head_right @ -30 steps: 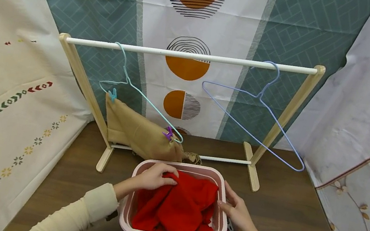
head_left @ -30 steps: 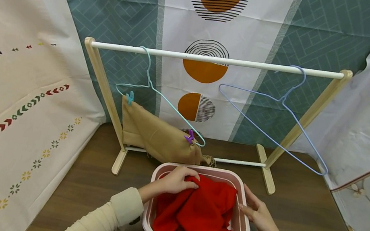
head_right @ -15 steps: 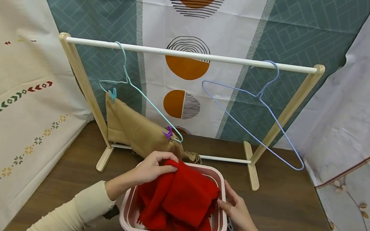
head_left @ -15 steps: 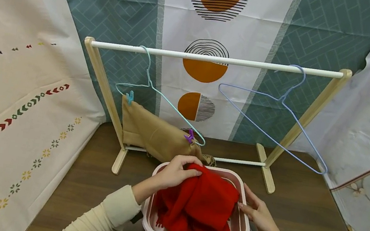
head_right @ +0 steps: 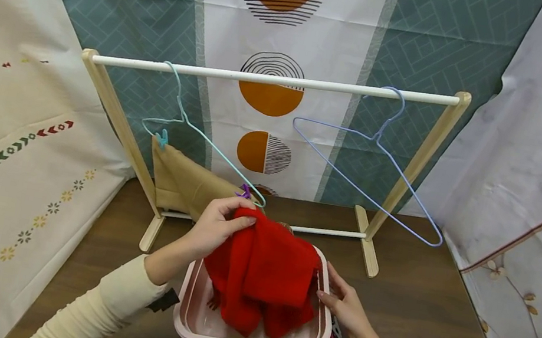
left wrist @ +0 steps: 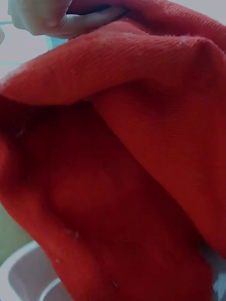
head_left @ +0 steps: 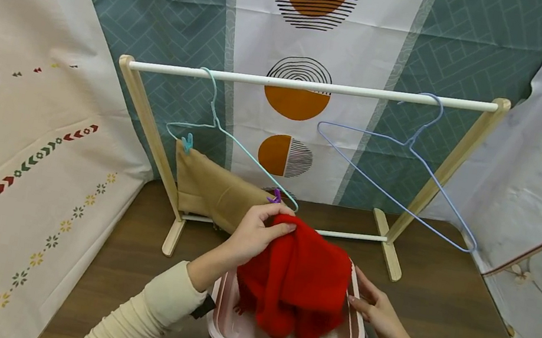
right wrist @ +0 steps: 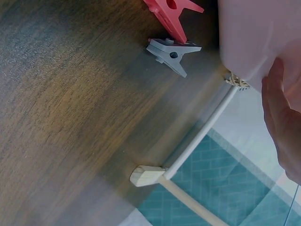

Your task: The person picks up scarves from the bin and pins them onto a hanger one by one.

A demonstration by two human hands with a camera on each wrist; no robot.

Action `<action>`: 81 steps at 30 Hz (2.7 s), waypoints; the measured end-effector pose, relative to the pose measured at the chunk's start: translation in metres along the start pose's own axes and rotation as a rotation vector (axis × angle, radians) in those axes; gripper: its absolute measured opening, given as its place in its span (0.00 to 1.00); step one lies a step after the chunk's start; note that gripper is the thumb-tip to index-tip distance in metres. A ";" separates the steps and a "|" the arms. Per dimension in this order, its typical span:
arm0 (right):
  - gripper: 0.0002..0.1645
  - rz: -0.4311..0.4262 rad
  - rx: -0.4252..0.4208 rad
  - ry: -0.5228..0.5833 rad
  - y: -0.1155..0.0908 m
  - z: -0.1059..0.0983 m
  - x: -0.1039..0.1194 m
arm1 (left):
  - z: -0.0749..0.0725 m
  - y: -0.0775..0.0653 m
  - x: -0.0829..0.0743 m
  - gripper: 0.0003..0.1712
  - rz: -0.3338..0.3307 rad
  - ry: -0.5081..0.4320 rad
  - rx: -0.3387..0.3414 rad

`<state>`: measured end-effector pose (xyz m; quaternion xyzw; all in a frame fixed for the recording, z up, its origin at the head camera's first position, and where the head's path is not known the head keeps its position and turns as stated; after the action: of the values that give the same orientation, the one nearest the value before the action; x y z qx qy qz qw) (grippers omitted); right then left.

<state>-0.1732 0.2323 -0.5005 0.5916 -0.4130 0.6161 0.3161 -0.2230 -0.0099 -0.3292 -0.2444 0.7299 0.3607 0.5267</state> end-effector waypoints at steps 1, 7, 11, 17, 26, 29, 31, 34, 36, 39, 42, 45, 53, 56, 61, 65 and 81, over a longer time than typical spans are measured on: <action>0.42 0.001 0.000 -0.005 0.000 0.000 0.001 | -0.001 0.001 -0.003 0.07 0.006 -0.024 -0.009; 0.42 -0.007 0.025 -0.007 -0.001 0.002 0.004 | -0.007 0.003 -0.021 0.09 0.050 -0.154 -0.063; 0.42 -0.022 0.043 0.005 -0.001 0.003 0.004 | -0.011 0.004 -0.035 0.10 0.082 -0.192 -0.087; 0.43 -0.009 0.027 -0.006 0.000 0.001 0.002 | -0.015 0.004 -0.056 0.10 0.106 -0.206 -0.099; 0.40 -0.011 -0.068 -0.080 -0.005 -0.011 0.014 | -0.016 -0.002 -0.061 0.08 0.112 -0.287 -0.169; 0.37 -0.092 -0.116 -0.169 -0.008 -0.019 0.032 | -0.015 -0.004 -0.061 0.12 0.121 -0.306 -0.177; 0.35 -0.145 -0.153 -0.222 -0.010 -0.025 0.045 | -0.015 -0.005 -0.061 0.14 0.129 -0.312 -0.178; 0.34 -0.214 -0.191 -0.283 -0.015 -0.032 0.065 | -0.017 -0.007 -0.060 0.15 0.138 -0.318 -0.182; 0.33 -0.251 -0.208 -0.299 -0.018 -0.036 0.077 | -0.018 -0.008 -0.058 0.16 0.137 -0.324 -0.188; 0.33 -0.280 -0.248 -0.359 -0.024 -0.043 0.094 | -0.019 -0.010 -0.055 0.16 0.119 -0.332 -0.200; 0.32 -0.286 -0.300 -0.441 -0.030 -0.050 0.111 | -0.019 -0.011 -0.052 0.15 0.104 -0.343 -0.214; 0.32 -0.296 -0.335 -0.501 -0.035 -0.056 0.125 | -0.020 -0.012 -0.048 0.13 0.094 -0.352 -0.222; 0.33 -0.385 -0.473 -0.634 -0.047 -0.075 0.163 | -0.018 -0.013 -0.042 0.14 0.083 -0.357 -0.213; 0.31 -0.465 -0.585 -0.653 -0.053 -0.089 0.179 | -0.017 -0.013 -0.040 0.15 0.082 -0.355 -0.210; 0.30 -0.499 -0.704 -0.675 -0.057 -0.111 0.196 | -0.017 -0.014 -0.036 0.16 0.076 -0.367 -0.204; 0.30 -0.416 -0.724 -0.696 -0.055 -0.126 0.199 | -0.016 -0.015 -0.035 0.15 0.066 -0.361 -0.190; 0.21 -0.062 -0.107 -0.527 -0.013 -0.169 0.159 | -0.015 -0.017 -0.031 0.13 0.067 -0.321 -0.166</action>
<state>-0.2563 0.3715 -0.3344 0.7263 -0.4948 0.4080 0.2474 -0.2089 -0.0328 -0.3014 -0.2017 0.6119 0.4714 0.6022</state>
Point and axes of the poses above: each hand's wrist, its own y-axis towards the middle knuckle, its own z-axis out of the palm, x = y × z, the point moved 7 cm from there along y, towards the middle knuckle, and after that the axes turned 14 degrees about x, right-handed, at the moved point
